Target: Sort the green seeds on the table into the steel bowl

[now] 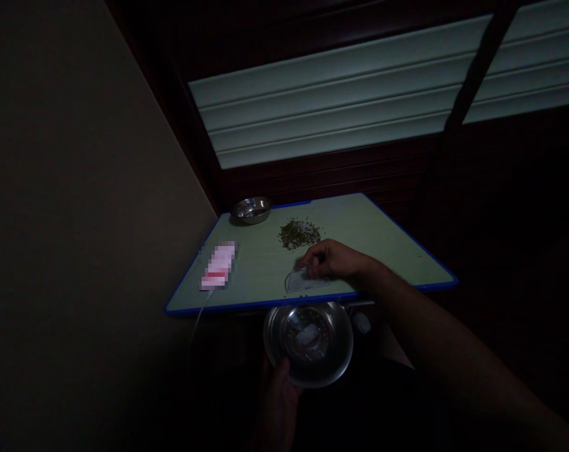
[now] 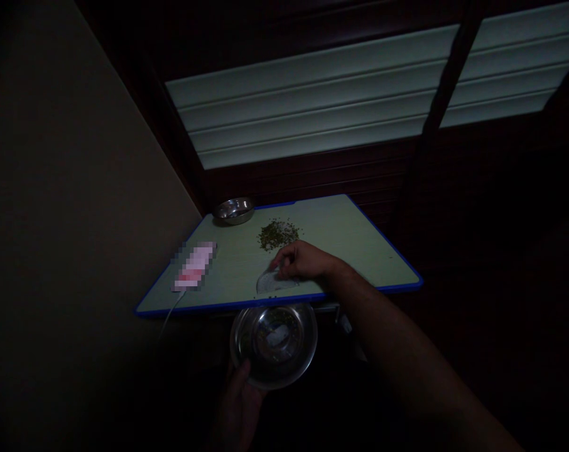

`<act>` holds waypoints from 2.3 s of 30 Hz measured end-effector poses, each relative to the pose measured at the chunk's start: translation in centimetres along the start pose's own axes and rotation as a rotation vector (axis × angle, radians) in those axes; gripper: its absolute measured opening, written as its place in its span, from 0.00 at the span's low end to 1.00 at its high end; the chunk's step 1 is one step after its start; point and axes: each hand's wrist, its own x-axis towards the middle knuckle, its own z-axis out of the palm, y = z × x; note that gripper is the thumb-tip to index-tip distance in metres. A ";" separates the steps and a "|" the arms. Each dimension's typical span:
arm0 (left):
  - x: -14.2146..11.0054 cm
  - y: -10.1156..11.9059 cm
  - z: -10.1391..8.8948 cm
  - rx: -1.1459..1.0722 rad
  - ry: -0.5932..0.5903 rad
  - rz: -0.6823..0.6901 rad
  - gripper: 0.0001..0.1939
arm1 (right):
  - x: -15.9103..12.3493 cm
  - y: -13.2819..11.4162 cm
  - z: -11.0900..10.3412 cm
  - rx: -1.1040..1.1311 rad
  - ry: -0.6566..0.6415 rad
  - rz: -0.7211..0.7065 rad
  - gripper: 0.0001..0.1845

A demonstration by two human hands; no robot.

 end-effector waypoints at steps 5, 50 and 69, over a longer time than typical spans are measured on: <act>0.1 0.0 0.1 -0.004 -0.011 -0.010 0.38 | -0.2 0.0 -0.6 -0.028 -0.023 -0.007 0.19; 0.2 -0.4 -0.3 0.002 -0.047 -0.014 0.38 | -1.4 0.1 -1.9 0.011 -0.102 0.038 0.15; 0.3 -0.7 -0.6 -0.017 -0.058 -0.016 0.35 | -1.3 0.1 -1.9 -0.023 -0.102 0.051 0.16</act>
